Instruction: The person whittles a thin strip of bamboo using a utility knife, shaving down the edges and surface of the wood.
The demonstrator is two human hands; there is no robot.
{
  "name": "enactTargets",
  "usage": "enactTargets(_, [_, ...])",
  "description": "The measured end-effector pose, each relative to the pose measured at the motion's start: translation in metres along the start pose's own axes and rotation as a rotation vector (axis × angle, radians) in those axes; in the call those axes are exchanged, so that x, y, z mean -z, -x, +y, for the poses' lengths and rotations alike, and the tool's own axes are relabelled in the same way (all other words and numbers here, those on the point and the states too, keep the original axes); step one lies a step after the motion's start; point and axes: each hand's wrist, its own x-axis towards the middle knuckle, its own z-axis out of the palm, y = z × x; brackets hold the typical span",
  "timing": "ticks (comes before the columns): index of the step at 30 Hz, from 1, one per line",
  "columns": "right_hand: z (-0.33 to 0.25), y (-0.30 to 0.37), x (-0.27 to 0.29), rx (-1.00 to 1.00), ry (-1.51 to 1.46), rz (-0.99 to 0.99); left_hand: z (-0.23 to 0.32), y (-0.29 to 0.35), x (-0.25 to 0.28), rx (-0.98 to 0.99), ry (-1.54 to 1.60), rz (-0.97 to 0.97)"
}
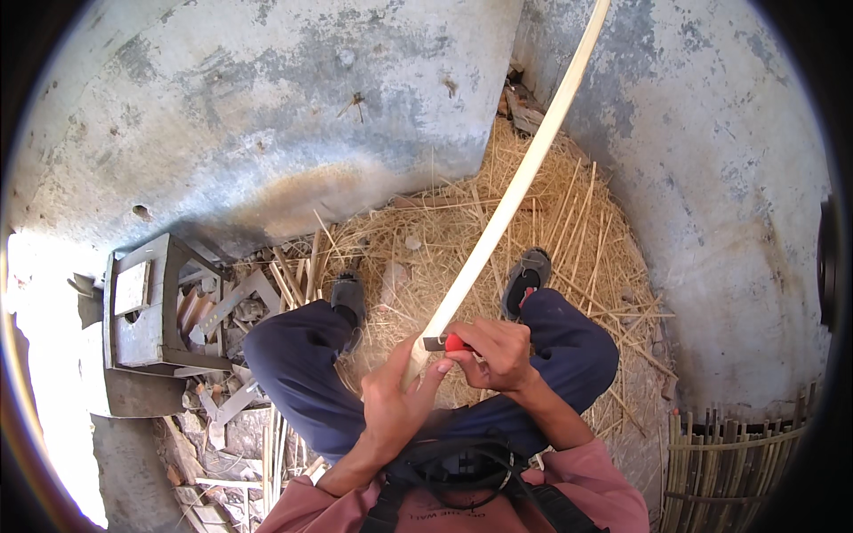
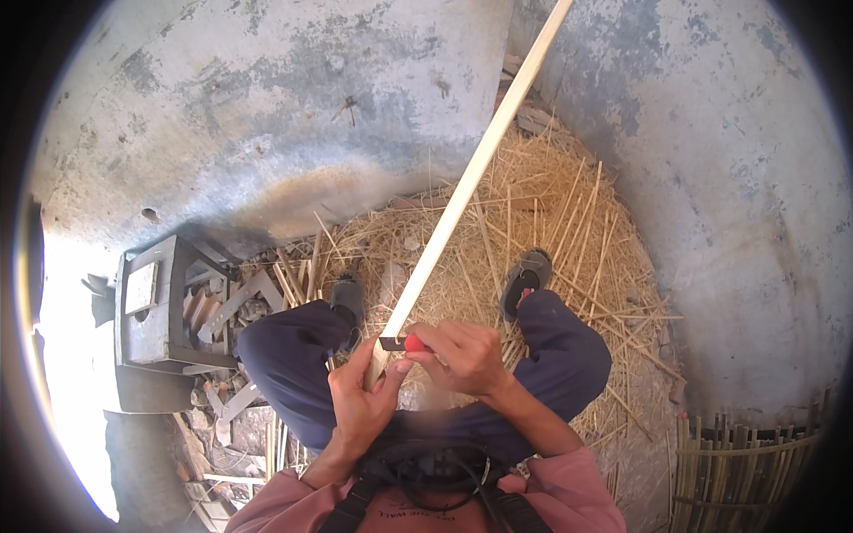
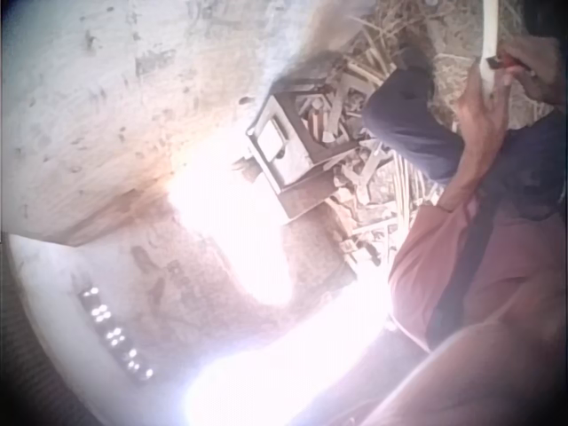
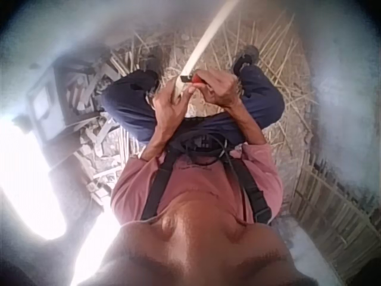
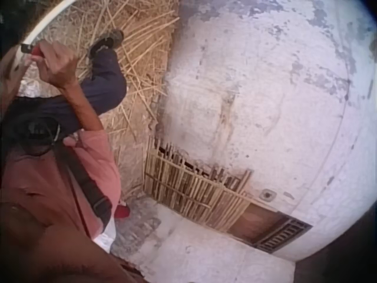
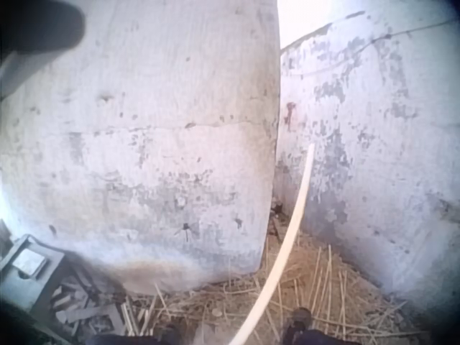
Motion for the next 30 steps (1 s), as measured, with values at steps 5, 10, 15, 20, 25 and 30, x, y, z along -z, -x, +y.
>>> enactTargets(5, [-0.003,-0.004,0.005,0.010,0.026,-0.005,0.001,0.001,0.002,0.013,0.020,-0.012])
enactTargets(10, [0.004,-0.002,0.007,0.018,0.021,0.037,-0.002,0.007,0.005,-0.006,-0.062,-0.034])
enactTargets(15, [0.007,-0.007,0.012,0.050,0.023,0.048,-0.003,0.008,0.006,-0.025,-0.050,-0.036])
enactTargets(20, [0.006,-0.010,0.020,0.075,0.051,0.005,-0.002,0.010,0.007,-0.038,-0.049,-0.035])
enactTargets(25, [0.019,-0.019,0.028,0.005,0.033,0.120,-0.005,0.023,0.009,0.003,-0.032,-0.058])
enactTargets(30, [0.023,-0.031,0.038,0.032,0.039,0.081,-0.007,0.030,0.013,0.041,-0.012,-0.056])
